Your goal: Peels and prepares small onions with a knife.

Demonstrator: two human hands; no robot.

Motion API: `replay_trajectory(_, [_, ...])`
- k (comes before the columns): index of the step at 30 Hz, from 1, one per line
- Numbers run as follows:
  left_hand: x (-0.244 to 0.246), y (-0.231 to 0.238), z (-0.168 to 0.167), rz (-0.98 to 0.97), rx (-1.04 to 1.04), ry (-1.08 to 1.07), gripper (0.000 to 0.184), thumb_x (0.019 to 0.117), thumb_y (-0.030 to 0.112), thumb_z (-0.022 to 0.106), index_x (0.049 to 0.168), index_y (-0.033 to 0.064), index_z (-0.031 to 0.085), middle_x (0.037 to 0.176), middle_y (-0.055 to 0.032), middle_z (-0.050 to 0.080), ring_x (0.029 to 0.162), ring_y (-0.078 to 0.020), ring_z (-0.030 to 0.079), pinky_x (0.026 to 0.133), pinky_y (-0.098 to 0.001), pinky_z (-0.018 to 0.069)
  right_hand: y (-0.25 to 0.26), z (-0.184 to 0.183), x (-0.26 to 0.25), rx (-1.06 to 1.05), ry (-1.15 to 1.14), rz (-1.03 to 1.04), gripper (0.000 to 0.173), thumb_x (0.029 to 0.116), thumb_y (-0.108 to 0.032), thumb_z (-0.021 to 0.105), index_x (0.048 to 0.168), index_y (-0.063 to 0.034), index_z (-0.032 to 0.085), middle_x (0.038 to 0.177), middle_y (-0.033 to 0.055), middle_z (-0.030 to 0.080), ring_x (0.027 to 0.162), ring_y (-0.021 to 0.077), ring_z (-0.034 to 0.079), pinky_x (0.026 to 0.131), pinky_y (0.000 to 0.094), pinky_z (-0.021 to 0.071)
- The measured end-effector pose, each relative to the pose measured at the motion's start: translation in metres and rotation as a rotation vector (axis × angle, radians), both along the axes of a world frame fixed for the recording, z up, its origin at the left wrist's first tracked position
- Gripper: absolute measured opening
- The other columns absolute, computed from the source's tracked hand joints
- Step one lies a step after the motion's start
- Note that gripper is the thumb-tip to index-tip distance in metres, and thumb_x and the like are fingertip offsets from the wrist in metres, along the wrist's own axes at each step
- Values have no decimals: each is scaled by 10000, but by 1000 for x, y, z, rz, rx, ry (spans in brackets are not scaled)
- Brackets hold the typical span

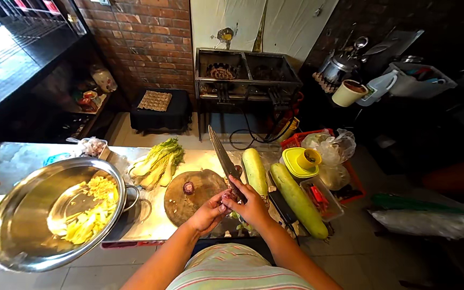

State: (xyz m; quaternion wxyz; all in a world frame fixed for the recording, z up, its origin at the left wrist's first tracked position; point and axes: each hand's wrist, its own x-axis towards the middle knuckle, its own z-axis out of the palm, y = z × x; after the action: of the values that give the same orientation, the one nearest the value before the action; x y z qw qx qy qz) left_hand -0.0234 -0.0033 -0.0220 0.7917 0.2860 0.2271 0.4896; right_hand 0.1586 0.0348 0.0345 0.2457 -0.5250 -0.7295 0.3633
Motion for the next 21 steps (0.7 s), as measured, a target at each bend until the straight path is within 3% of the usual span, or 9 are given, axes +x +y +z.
replay_trajectory(3, [-5,0,4,-15,70,17,674,938,154,738,1510,26,405,1361,-73,627,1211,-189,634,1087,-382,497,-2,1,-4,2,13,3,732,870,-617,707,1510,-304,536,1159,101,674,1020,208,633,885,426,536])
replay_trajectory(8, [-7,-4,10,-20,142,61,638,973,212,710,1512,31,422,1394,-61,615,1243,-168,617,1106,-364,482,-4,-2,-7,-63,229,27,703,889,-513,750,1493,-208,560,1406,76,629,1238,162,614,1066,383,497])
replay_trajectory(13, [-7,-7,13,19,203,120,573,993,227,682,1489,28,474,1404,-59,616,1247,-160,616,1104,-365,487,-9,0,-11,-74,327,28,650,921,-442,744,1481,-162,569,1437,64,615,1276,120,603,1087,341,499])
replay_trajectory(21, [-12,-16,18,85,203,199,545,1011,180,648,1490,0,461,1378,-59,636,1216,-144,635,1086,-346,501,-18,2,-19,-35,285,28,525,981,-434,671,1444,-195,613,1376,51,660,1226,110,636,1063,341,516])
